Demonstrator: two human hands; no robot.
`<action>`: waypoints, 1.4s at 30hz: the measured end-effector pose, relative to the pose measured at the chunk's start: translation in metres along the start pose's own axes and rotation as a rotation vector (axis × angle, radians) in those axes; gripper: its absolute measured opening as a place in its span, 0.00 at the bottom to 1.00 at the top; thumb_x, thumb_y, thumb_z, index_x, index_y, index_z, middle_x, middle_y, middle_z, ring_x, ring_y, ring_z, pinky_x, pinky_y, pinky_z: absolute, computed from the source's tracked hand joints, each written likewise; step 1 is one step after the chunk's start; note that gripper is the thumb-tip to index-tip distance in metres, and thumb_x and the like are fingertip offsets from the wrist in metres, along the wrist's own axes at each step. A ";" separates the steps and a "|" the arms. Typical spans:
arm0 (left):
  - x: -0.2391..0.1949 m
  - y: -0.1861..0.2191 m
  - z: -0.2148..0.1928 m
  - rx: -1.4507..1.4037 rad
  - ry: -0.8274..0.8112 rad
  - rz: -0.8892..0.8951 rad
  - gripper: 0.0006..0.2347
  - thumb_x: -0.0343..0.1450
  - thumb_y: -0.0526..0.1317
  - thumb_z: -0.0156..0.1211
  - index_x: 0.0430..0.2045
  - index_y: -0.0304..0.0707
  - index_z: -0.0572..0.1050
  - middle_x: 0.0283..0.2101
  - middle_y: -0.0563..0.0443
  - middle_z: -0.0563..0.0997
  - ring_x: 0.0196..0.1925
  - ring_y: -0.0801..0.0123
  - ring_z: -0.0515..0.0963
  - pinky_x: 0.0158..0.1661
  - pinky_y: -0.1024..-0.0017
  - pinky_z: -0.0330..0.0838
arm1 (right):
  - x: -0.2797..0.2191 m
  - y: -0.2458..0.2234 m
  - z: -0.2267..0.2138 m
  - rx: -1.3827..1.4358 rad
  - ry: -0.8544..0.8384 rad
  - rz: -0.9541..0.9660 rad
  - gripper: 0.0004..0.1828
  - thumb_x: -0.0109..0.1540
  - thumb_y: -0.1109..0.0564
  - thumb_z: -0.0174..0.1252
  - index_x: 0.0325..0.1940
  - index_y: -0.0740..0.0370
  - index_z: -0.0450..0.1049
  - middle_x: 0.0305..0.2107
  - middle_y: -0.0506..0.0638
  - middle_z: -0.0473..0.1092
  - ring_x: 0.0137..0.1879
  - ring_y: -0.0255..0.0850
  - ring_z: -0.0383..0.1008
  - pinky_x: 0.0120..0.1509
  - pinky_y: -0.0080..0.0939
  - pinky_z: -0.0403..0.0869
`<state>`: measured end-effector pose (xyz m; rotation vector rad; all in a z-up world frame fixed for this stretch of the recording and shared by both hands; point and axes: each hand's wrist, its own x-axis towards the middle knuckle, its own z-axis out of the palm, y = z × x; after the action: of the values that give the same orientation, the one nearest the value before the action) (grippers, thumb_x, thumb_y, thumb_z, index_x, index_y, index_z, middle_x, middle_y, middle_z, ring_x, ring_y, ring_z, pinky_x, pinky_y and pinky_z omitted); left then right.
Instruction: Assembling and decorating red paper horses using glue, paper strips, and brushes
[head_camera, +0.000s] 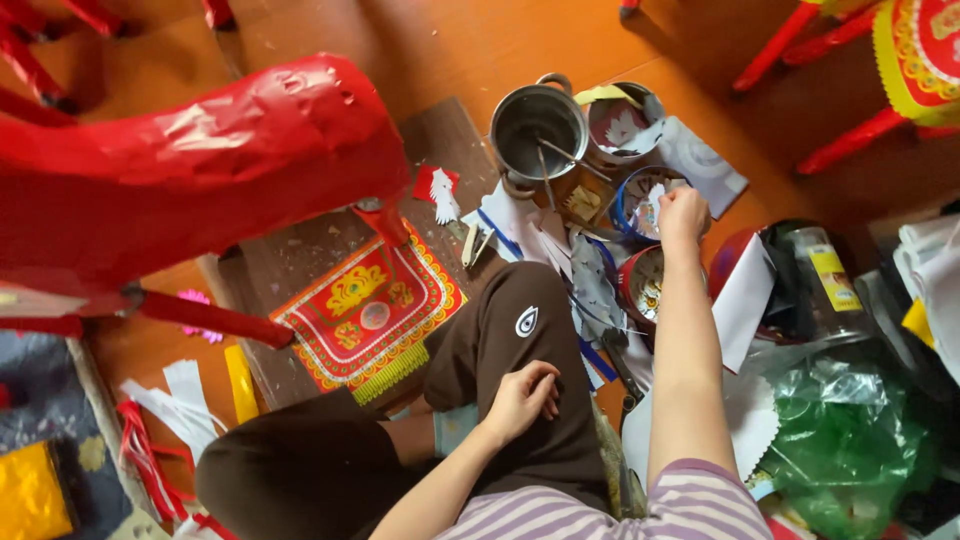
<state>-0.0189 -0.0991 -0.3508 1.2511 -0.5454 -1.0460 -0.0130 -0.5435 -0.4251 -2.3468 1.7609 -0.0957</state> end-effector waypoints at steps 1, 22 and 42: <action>0.000 0.001 0.000 0.007 -0.013 0.001 0.06 0.74 0.29 0.47 0.38 0.24 0.73 0.23 0.39 0.78 0.16 0.60 0.80 0.19 0.70 0.77 | -0.003 -0.002 -0.007 0.006 0.006 0.011 0.04 0.59 0.45 0.62 0.33 0.41 0.80 0.30 0.51 0.77 0.43 0.53 0.79 0.41 0.54 0.78; 0.003 0.006 -0.015 -0.073 -0.063 -0.169 0.04 0.78 0.31 0.45 0.41 0.32 0.68 0.26 0.44 0.76 0.21 0.68 0.78 0.21 0.78 0.74 | -0.036 -0.288 0.097 0.300 -0.187 -0.464 0.22 0.56 0.59 0.43 0.47 0.55 0.79 0.42 0.59 0.75 0.50 0.60 0.74 0.53 0.58 0.70; -0.032 0.165 -0.106 0.527 0.673 0.800 0.07 0.65 0.28 0.61 0.35 0.36 0.77 0.31 0.40 0.78 0.35 0.49 0.79 0.40 0.60 0.73 | -0.293 -0.275 -0.231 1.125 -0.586 -0.852 0.20 0.58 0.66 0.60 0.54 0.57 0.76 0.41 0.49 0.77 0.48 0.31 0.71 0.59 0.39 0.70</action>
<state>0.1088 -0.0241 -0.2184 1.5347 -0.7147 0.2198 0.1217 -0.2190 -0.1227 -1.7447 0.1843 -0.3579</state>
